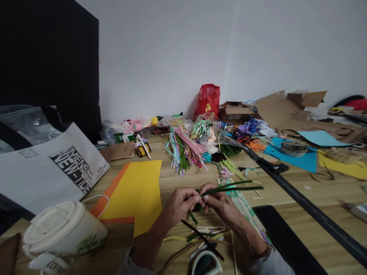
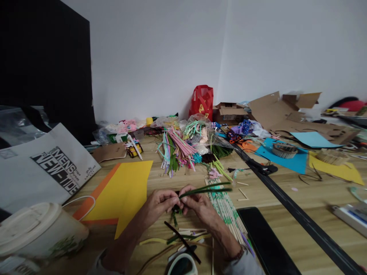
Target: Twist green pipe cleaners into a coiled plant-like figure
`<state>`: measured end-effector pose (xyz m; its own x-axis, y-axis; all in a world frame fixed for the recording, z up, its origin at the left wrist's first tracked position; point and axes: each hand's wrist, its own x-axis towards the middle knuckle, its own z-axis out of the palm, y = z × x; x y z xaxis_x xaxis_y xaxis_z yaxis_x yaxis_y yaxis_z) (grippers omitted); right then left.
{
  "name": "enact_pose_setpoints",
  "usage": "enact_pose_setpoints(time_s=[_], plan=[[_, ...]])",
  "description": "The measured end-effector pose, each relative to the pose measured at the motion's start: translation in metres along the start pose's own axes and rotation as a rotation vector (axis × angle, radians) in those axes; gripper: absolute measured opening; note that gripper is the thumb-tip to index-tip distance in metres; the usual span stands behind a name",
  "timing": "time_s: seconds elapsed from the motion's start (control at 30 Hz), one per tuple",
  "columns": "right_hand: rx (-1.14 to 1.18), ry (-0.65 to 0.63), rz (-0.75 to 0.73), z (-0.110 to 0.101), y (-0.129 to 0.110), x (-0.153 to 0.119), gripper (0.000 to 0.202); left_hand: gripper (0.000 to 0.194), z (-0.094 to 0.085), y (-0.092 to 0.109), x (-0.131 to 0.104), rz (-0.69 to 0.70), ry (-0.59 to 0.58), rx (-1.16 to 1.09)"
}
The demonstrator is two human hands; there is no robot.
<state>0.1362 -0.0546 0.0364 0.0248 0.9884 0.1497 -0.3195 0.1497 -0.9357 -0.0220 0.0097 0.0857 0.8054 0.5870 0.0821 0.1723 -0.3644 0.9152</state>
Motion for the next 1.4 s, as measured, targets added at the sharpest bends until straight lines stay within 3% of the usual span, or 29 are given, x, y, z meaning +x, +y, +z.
enact_pose_setpoints(time_s=[0.1,0.2,0.27,0.37,0.5,0.67,1.4], plan=[[-0.01,0.031,0.001,0.0,0.002,0.001,0.026,0.03,0.001,0.0,0.0,0.007,0.041,0.043],[-0.021,0.105,0.029,0.0,0.006,0.003,0.028,0.02,0.006,0.001,-0.001,0.079,0.256,0.373],[-0.015,0.142,0.044,0.0,0.007,0.004,0.03,0.019,0.01,0.0,-0.003,0.153,0.335,0.642],[-0.014,0.166,0.041,0.001,0.005,0.004,0.032,0.021,0.015,-0.003,-0.005,0.252,0.339,0.957],[-0.01,0.208,0.046,0.003,0.0,0.003,0.037,0.018,0.017,-0.006,-0.006,0.344,0.346,1.147],[-0.014,0.222,0.063,0.002,0.001,0.004,0.037,0.017,0.019,-0.007,-0.005,0.394,0.343,1.157],[0.083,0.184,0.038,-0.001,0.003,0.003,0.025,0.019,0.021,-0.016,-0.002,0.29,0.346,0.957]])
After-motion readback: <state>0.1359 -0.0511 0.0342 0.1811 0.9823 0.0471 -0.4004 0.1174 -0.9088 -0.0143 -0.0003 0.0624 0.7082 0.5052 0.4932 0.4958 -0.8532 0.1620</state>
